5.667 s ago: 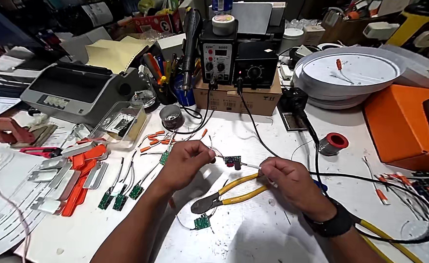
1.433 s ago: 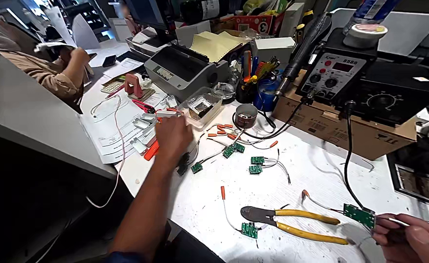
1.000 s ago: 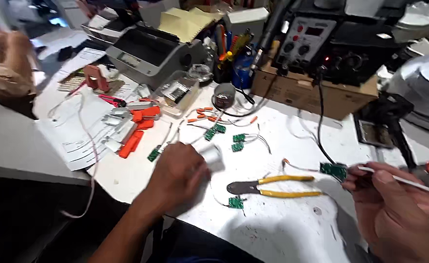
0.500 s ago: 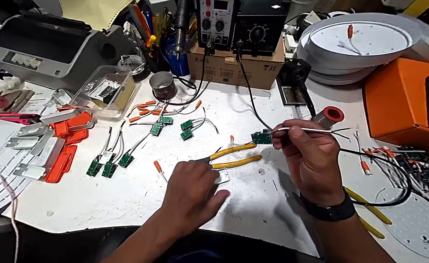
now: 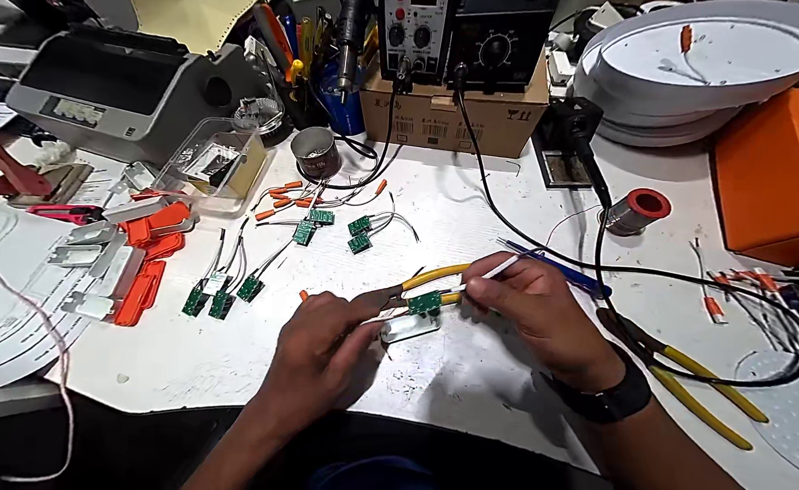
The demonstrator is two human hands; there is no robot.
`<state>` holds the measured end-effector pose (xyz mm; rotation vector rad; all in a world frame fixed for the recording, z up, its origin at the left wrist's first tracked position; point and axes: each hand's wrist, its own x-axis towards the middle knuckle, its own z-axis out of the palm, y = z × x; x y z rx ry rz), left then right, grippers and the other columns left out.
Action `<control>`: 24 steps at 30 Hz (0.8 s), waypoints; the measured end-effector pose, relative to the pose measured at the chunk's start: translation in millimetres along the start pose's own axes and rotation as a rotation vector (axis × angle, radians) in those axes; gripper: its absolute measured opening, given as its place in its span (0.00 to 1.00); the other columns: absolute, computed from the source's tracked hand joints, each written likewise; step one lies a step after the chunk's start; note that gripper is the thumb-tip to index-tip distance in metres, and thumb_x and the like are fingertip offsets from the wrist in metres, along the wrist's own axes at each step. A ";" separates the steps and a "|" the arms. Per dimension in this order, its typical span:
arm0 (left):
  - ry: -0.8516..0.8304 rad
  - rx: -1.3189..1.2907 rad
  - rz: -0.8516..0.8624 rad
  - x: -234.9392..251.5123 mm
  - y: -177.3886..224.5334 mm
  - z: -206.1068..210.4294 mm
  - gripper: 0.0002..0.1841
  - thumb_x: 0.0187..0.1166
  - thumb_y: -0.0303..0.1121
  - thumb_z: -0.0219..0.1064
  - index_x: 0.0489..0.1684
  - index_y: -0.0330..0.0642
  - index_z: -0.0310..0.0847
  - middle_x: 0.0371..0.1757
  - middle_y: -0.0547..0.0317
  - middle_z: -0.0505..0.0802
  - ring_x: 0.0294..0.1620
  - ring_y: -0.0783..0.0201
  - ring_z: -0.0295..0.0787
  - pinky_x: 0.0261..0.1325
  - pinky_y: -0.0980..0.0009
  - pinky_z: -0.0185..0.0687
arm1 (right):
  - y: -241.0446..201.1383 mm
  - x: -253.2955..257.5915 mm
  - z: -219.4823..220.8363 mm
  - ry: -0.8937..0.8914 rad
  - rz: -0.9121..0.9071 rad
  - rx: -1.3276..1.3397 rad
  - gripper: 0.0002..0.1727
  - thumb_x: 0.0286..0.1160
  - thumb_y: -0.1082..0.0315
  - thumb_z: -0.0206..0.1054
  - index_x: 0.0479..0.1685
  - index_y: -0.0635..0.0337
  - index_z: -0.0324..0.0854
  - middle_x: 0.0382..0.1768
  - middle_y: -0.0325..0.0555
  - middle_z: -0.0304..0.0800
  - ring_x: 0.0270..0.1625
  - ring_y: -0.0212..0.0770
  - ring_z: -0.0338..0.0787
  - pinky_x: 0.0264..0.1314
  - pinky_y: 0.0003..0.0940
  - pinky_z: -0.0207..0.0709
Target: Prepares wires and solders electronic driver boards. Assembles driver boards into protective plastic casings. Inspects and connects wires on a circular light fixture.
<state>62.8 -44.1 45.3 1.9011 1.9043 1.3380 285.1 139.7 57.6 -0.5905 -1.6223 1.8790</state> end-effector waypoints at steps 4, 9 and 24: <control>-0.108 0.152 -0.081 -17.7 -5.2 -11.1 0.15 0.88 0.45 0.61 0.46 0.52 0.94 0.35 0.70 0.91 0.42 0.71 0.84 0.55 0.63 0.75 | 0.6 0.9 4.3 -0.038 0.137 -0.175 0.05 0.73 0.67 0.75 0.38 0.58 0.92 0.27 0.36 0.92 0.28 0.28 0.88 0.33 0.21 0.83; -0.115 0.273 -0.206 -22.9 3.4 -8.7 0.14 0.84 0.47 0.63 0.46 0.51 0.91 0.26 0.75 0.90 0.30 0.77 0.82 0.54 0.63 0.75 | 5.4 3.8 4.0 -0.050 0.319 -0.275 0.08 0.73 0.64 0.75 0.28 0.56 0.89 0.17 0.33 0.86 0.17 0.24 0.78 0.20 0.18 0.71; -0.502 0.517 -0.178 0.6 8.5 -11.0 0.22 0.87 0.49 0.51 0.27 0.52 0.86 0.18 0.68 0.84 0.25 0.64 0.82 0.44 0.56 0.74 | 4.4 4.4 -2.3 -0.115 0.238 -0.180 0.07 0.79 0.65 0.69 0.43 0.57 0.90 0.24 0.34 0.87 0.21 0.25 0.80 0.25 0.18 0.74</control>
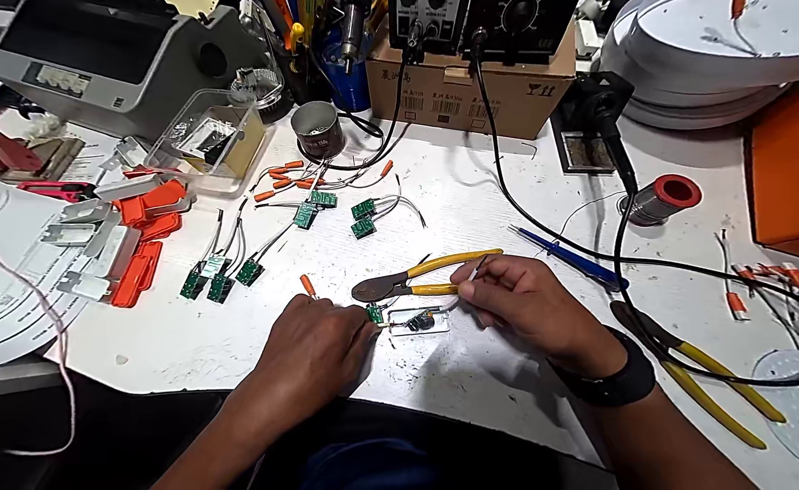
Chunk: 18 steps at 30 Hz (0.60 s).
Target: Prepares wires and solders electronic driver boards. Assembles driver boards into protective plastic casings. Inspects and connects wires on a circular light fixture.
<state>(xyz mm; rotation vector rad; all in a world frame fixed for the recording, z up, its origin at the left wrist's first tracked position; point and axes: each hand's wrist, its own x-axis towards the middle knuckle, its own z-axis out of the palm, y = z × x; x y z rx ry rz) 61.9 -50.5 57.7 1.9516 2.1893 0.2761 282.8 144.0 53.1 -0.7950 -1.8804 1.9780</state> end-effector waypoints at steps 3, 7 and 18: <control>0.069 -0.031 -0.023 -0.5 -4.4 -4.4 0.20 0.86 0.48 0.52 0.32 0.53 0.89 0.21 0.70 0.86 0.28 0.66 0.83 0.45 0.56 0.74 | -1.6 -1.3 -6.3 -0.014 -0.020 -0.005 0.08 0.80 0.65 0.68 0.37 0.56 0.91 0.23 0.36 0.87 0.23 0.27 0.81 0.27 0.19 0.76; 0.162 -0.032 0.013 -4.5 -6.4 -1.8 0.17 0.85 0.47 0.56 0.33 0.53 0.90 0.27 0.70 0.90 0.34 0.65 0.85 0.50 0.56 0.73 | -7.8 -5.4 -18.9 -0.132 0.006 -0.200 0.05 0.74 0.67 0.70 0.38 0.52 0.92 0.25 0.32 0.89 0.26 0.24 0.85 0.30 0.18 0.78; 0.370 0.029 0.156 -7.1 -4.7 16.1 0.12 0.85 0.42 0.63 0.35 0.49 0.89 0.30 0.63 0.91 0.38 0.60 0.86 0.58 0.54 0.73 | -4.9 -7.5 -23.8 -0.175 -0.055 -0.793 0.09 0.77 0.60 0.63 0.38 0.42 0.91 0.33 0.24 0.88 0.33 0.21 0.82 0.37 0.27 0.77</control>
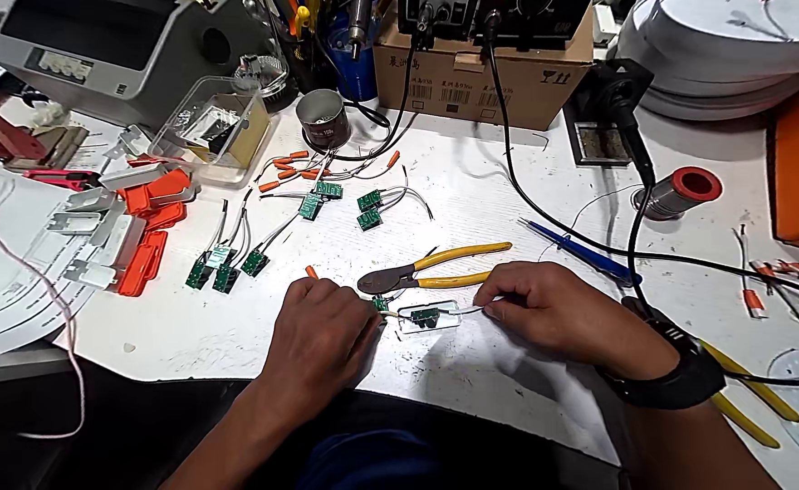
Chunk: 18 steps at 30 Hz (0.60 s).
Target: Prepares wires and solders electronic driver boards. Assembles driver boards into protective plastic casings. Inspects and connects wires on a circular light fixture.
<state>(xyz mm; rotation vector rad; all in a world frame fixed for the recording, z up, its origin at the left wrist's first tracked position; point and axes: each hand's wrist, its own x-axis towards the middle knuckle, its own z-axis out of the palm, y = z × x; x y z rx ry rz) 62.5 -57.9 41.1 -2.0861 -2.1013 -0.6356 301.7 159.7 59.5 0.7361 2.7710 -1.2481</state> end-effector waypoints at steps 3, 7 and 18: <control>0.037 -0.040 0.028 -1.5 -1.2 2.7 0.12 0.85 0.42 0.64 0.36 0.49 0.90 0.32 0.63 0.92 0.40 0.60 0.86 0.60 0.55 0.72 | 1.3 -0.1 3.3 0.086 -0.068 -0.072 0.09 0.75 0.60 0.64 0.34 0.42 0.91 0.34 0.24 0.88 0.37 0.22 0.84 0.39 0.27 0.79; 0.039 -0.097 0.044 -5.0 -1.8 5.1 0.11 0.84 0.43 0.65 0.37 0.50 0.89 0.34 0.64 0.92 0.42 0.62 0.86 0.61 0.56 0.71 | 2.3 0.9 7.8 0.183 -0.138 -0.201 0.11 0.73 0.62 0.62 0.30 0.43 0.90 0.30 0.26 0.86 0.39 0.26 0.85 0.41 0.33 0.77; -0.010 -0.053 0.109 -10.8 10.0 13.0 0.09 0.83 0.40 0.65 0.34 0.50 0.87 0.36 0.63 0.91 0.43 0.60 0.85 0.63 0.54 0.70 | 2.1 3.3 15.3 0.215 -0.204 -0.417 0.11 0.72 0.64 0.61 0.25 0.45 0.88 0.26 0.31 0.87 0.39 0.35 0.86 0.41 0.40 0.75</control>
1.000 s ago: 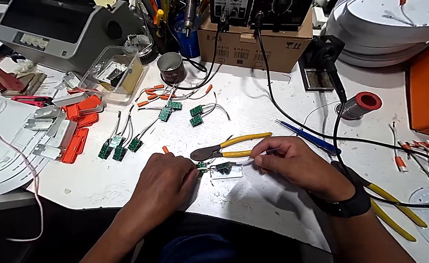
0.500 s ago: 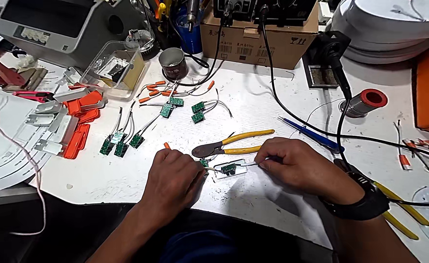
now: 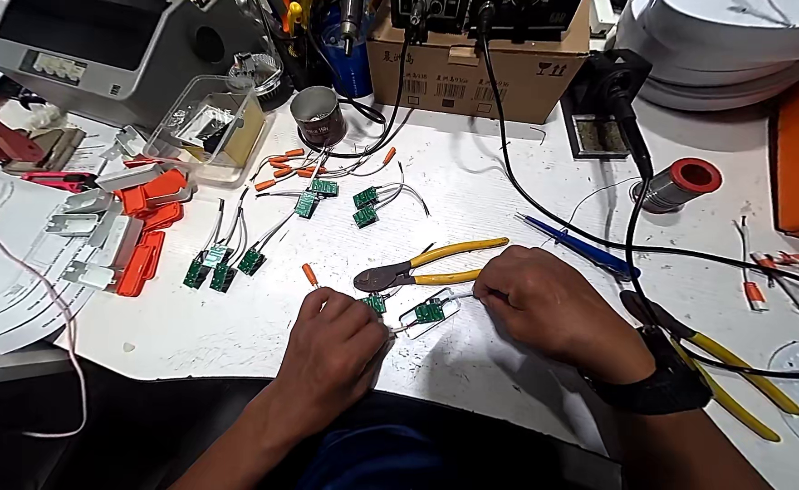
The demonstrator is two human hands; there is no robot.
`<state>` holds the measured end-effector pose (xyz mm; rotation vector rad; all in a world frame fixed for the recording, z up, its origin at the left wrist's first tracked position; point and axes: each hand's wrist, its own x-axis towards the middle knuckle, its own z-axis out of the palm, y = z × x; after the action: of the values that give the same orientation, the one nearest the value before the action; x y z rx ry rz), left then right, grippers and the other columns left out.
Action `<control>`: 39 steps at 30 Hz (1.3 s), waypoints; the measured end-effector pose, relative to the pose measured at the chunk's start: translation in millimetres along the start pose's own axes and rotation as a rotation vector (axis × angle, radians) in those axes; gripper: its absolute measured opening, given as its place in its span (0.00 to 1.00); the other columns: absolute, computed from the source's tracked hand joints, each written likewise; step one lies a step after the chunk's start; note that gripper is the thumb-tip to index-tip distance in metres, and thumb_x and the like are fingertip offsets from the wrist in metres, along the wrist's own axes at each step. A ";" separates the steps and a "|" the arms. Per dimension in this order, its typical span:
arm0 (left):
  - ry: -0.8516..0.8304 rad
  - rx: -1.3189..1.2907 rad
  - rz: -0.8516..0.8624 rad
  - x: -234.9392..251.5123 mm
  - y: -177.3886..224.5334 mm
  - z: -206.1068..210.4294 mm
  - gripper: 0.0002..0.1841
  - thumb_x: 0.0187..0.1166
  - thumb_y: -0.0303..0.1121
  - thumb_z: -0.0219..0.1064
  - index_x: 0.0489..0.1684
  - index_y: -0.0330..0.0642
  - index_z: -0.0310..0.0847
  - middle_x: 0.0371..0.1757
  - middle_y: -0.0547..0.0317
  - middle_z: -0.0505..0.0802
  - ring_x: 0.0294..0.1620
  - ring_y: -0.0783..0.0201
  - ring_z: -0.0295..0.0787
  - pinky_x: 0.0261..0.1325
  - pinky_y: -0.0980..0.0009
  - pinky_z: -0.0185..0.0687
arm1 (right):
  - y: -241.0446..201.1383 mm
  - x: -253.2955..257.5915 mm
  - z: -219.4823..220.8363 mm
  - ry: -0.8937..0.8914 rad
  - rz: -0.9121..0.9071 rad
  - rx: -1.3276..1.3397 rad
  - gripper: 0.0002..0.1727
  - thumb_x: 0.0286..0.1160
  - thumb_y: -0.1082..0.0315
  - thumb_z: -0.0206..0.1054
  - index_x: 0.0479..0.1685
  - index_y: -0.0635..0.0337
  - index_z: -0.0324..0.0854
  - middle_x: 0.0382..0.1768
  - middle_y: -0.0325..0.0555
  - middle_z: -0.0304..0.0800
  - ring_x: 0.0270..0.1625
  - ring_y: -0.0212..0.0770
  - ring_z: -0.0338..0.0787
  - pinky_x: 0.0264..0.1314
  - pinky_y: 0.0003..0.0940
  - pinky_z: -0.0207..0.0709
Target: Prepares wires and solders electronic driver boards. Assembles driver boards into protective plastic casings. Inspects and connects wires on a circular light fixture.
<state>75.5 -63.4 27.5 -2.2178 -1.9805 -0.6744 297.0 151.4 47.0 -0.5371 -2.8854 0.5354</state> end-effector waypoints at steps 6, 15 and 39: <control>0.076 0.030 -0.105 11.3 14.5 3.7 0.22 0.78 0.59 0.67 0.43 0.50 0.91 0.39 0.61 0.93 0.46 0.58 0.86 0.63 0.54 0.72 | -2.9 -1.9 -1.9 -0.057 0.002 0.001 0.09 0.71 0.61 0.63 0.34 0.46 0.89 0.27 0.33 0.87 0.37 0.38 0.87 0.40 0.41 0.75; -0.028 0.102 -0.121 26.4 19.9 13.1 0.20 0.82 0.57 0.60 0.44 0.53 0.91 0.44 0.59 0.91 0.52 0.54 0.86 0.61 0.53 0.73 | -2.3 -2.5 -0.5 -0.026 -0.050 -0.069 0.13 0.75 0.61 0.59 0.35 0.47 0.92 0.30 0.36 0.89 0.41 0.41 0.87 0.41 0.42 0.74; -0.083 0.060 -0.120 10.3 2.8 -2.9 0.12 0.84 0.43 0.61 0.35 0.52 0.89 0.46 0.61 0.91 0.56 0.56 0.85 0.65 0.54 0.71 | -24.5 7.1 26.2 0.108 -0.244 0.007 0.13 0.79 0.64 0.59 0.50 0.51 0.90 0.53 0.36 0.93 0.54 0.41 0.88 0.53 0.42 0.76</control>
<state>78.1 -55.4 34.6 -2.1405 -2.1581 -0.5359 277.0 124.4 32.6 -0.2008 -2.7897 0.4634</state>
